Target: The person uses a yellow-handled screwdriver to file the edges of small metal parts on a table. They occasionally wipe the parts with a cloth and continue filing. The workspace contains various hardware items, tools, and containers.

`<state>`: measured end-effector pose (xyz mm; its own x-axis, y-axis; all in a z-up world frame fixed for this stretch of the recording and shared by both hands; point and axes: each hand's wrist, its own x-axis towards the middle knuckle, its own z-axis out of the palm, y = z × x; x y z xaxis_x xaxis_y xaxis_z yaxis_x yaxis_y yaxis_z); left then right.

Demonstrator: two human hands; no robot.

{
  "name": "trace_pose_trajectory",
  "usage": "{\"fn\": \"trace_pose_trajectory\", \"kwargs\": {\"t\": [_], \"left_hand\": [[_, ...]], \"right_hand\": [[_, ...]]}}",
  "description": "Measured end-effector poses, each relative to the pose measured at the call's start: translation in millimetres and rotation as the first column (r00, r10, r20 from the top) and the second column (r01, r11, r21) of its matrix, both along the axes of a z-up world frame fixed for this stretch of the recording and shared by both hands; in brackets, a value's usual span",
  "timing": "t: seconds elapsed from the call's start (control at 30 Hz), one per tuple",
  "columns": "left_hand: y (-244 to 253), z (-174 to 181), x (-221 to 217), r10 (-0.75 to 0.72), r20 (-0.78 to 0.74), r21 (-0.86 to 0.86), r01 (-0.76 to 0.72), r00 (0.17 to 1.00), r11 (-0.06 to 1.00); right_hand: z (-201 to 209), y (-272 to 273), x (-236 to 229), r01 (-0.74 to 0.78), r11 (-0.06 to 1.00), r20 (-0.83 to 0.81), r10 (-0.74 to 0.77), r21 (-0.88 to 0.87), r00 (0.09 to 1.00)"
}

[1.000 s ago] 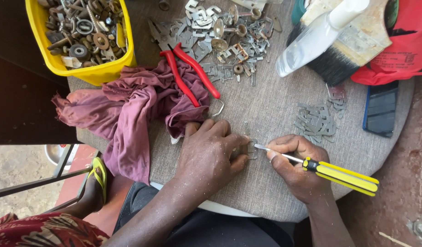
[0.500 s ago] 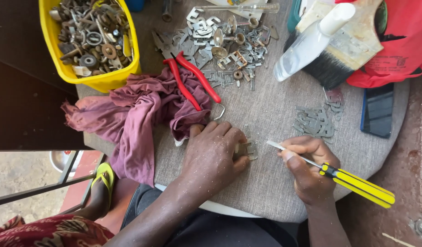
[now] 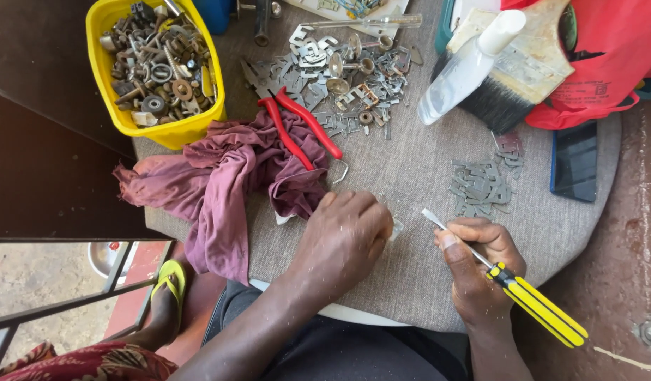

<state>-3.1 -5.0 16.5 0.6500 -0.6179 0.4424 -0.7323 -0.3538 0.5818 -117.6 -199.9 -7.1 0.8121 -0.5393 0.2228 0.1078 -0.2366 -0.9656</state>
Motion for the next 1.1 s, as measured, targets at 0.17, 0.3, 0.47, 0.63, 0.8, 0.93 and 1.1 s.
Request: {"fn": "trace_pose_trajectory", "kwargs": {"t": [0.17,0.3,0.47,0.63,0.8,0.93,1.1], "left_hand": [[10.8,-8.8,-14.6,-0.017,0.009,0.086,0.016,1.0,0.996],[16.5,-14.4,-19.8,0.108,0.004,0.099,-0.108,0.994,0.989],[6.3,-10.5,-19.4,0.201,0.01,0.099,-0.201,0.98,0.975],[-4.8,-14.0,-17.2,0.166,0.098,0.128,-0.178,0.981,0.976],[-9.5,-8.3,-28.9,0.229,0.134,0.141,-0.248,0.964,0.958],[-5.8,-8.5,-32.6,0.245,0.123,0.159,-0.263,0.962,0.952],[-3.6,-9.2,-33.3,0.307,0.172,0.184,-0.337,0.936,0.923]], "right_hand": [[0.2,4.2,-9.7,-0.004,0.999,-0.046,0.006,0.048,0.999],[6.2,0.9,-9.1,-0.066,0.996,-0.106,0.06,-0.052,0.993],[13.7,3.9,-6.4,-0.098,0.994,-0.146,0.09,-0.045,0.985],[27.7,12.9,0.5,-0.045,0.989,-0.255,0.008,-0.139,0.967],[32.3,15.7,6.5,0.002,0.993,-0.351,-0.045,-0.122,0.935],[31.7,17.2,0.0,-0.098,0.984,-0.294,0.051,-0.149,0.955],[30.7,30.2,0.1,-0.133,0.959,-0.207,0.081,-0.251,0.975]]}}
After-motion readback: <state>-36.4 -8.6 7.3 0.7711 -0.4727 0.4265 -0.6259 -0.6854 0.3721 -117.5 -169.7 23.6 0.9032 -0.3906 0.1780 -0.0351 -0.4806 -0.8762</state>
